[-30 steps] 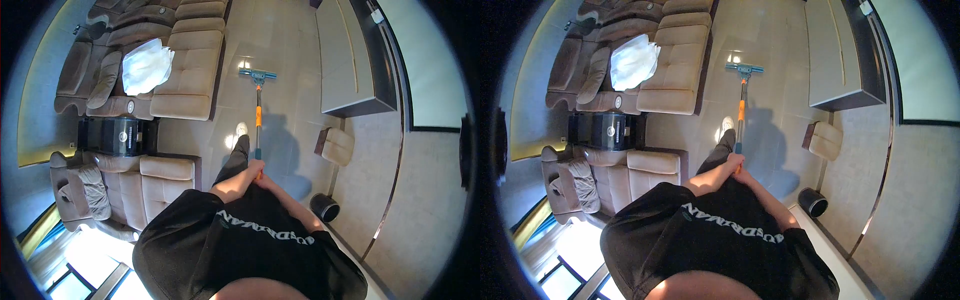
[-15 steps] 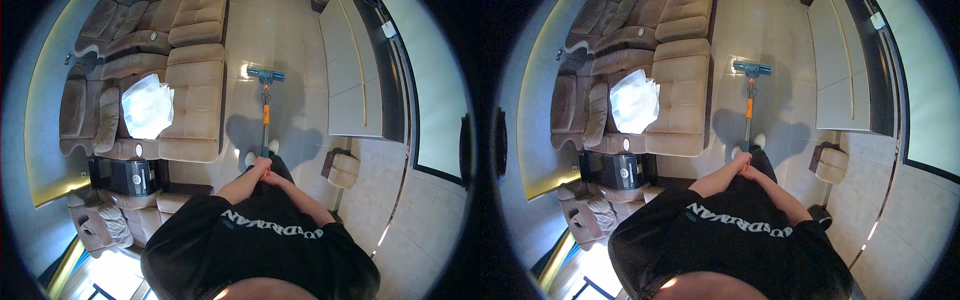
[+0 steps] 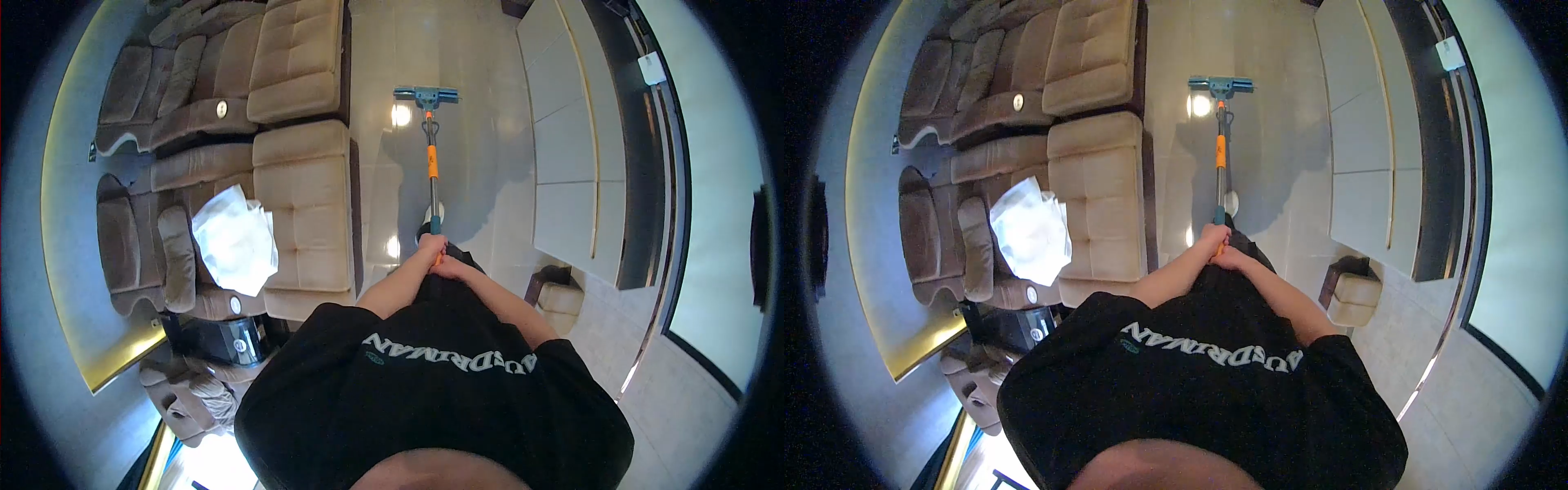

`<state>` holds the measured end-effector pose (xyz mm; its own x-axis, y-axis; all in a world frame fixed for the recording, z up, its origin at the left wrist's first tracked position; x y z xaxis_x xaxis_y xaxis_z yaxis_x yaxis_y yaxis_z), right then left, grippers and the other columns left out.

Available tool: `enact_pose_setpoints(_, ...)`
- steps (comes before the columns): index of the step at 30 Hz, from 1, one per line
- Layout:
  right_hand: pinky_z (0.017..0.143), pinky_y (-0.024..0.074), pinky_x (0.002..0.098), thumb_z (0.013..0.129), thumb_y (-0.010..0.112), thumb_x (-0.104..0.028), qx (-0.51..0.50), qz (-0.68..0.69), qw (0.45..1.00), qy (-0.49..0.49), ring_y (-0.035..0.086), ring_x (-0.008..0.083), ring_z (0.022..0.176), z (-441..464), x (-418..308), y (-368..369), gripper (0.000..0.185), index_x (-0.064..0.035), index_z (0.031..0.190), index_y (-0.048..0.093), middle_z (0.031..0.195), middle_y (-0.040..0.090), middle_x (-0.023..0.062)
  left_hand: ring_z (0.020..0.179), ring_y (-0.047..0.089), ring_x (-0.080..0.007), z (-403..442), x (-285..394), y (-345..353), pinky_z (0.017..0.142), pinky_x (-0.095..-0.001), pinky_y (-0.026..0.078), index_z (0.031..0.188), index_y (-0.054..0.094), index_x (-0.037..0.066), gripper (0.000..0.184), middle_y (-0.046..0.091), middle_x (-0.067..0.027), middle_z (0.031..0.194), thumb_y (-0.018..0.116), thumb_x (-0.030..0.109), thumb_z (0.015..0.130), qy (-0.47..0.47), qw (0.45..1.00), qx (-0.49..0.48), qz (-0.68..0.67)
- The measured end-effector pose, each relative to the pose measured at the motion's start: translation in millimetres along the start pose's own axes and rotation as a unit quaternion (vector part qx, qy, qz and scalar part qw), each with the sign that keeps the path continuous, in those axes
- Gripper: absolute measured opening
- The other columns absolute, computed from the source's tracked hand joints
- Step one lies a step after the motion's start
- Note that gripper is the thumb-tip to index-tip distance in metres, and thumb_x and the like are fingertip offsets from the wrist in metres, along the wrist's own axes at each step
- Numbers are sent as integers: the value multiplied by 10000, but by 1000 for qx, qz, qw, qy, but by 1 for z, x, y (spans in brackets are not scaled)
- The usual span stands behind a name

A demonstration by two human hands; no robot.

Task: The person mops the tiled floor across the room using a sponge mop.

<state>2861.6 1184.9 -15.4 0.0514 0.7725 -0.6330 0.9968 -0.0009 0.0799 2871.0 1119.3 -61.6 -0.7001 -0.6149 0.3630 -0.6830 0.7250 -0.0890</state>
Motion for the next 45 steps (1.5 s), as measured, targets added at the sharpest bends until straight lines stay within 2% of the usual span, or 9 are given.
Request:
enact_pose_setpoints(8, 918, 343, 335, 721, 614, -175, -37, 32, 997, -60, 478, 205, 1021, 81, -49, -140, 411, -82, 1104, 493, 1085, 537, 50, 417, 511, -189, 51, 166, 28, 389, -331, 394, 551, 544, -19, 109, 529, -101, 509, 566, 57, 626, -3, 999, 8, 48)
enact_pose_setpoints(17, 914, 348, 316, 748, 601, -165, -35, 123, 989, -74, 457, 192, 1046, 139, -209, -321, 430, -67, 1140, 455, 1129, 504, 65, 424, 514, -195, 174, 368, 47, 403, -338, 397, 563, 548, -24, 93, 524, -102, 510, 548, 55, 613, 8, 999, 10, 50)
enact_pose_setpoints(21, 911, 352, 309, 745, 601, -153, 59, 81, 990, -97, 468, 192, 1034, 178, -258, -370, 389, -48, 1102, 486, 1087, 529, 62, 413, 500, -200, 177, 453, 27, 384, -338, 383, 566, 523, -23, 62, 505, -102, 506, 531, 23, 607, -18, 998, 37, 49)
enact_pose_setpoints(32, 835, 395, 295, 749, 585, -141, -20, 155, 987, -23, 510, 164, 931, 256, -383, -553, 281, -56, 1013, 535, 986, 568, 47, 357, 402, -165, 253, 680, 48, 337, -300, 319, 504, 465, 12, 124, 433, -69, 447, 519, -36, 604, -43, 998, -8, -42)
enact_pose_setpoints(35, 831, 394, 297, 753, 573, -114, -30, 109, 961, -254, 512, 164, 931, 292, -425, -602, 266, -62, 1011, 539, 974, 573, 44, 358, 399, -160, 283, 735, 55, 338, -298, 315, 513, 460, 13, 122, 429, -64, 448, 514, -37, 609, -65, 995, -33, -63)
enact_pose_setpoints(38, 834, 389, 294, 753, 566, -84, -8, 15, 992, -126, 511, 162, 946, 331, -430, -670, 268, -69, 1019, 540, 983, 574, 44, 358, 394, -152, 305, 811, 81, 336, -287, 312, 521, 460, 16, 125, 428, -56, 454, 506, -33, 626, -68, 993, -49, -81)
enact_pose_setpoints(40, 853, 376, 308, 719, 565, -78, -62, 269, 940, -200, 514, 205, 963, 282, -519, -738, 318, -74, 1036, 536, 996, 575, 77, 355, 383, -141, 328, 860, 106, 334, -276, 315, 552, 466, 12, 108, 425, -48, 456, 510, -26, 642, -78, 989, -65, -111)
enact_pose_setpoints(42, 823, 393, 313, 709, 554, -84, 38, 55, 995, -69, 522, 225, 940, 310, -509, -794, 287, -72, 995, 550, 962, 584, 88, 352, 382, -136, 341, 914, 126, 333, -275, 326, 545, 464, 8, 111, 434, -49, 457, 529, -29, 627, -80, 986, -55, -137)
enact_pose_setpoints(45, 759, 411, 318, 712, 538, -83, 33, 6, 996, -88, 529, 228, 888, 333, -540, -868, 234, -66, 944, 562, 915, 588, 92, 351, 384, -137, 357, 992, 149, 331, -271, 316, 538, 453, 17, 125, 433, -45, 456, 523, -32, 631, -71, 988, -55, -128)
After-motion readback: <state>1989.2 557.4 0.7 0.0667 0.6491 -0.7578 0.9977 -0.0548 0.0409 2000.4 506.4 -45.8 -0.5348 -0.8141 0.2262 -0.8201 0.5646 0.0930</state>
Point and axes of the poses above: each hand's wrist, its own z-axis towards the middle knuckle, its own y-axis out of the palm, x = y × z, the point moved 7 cm from there along z, towards the middle knuckle
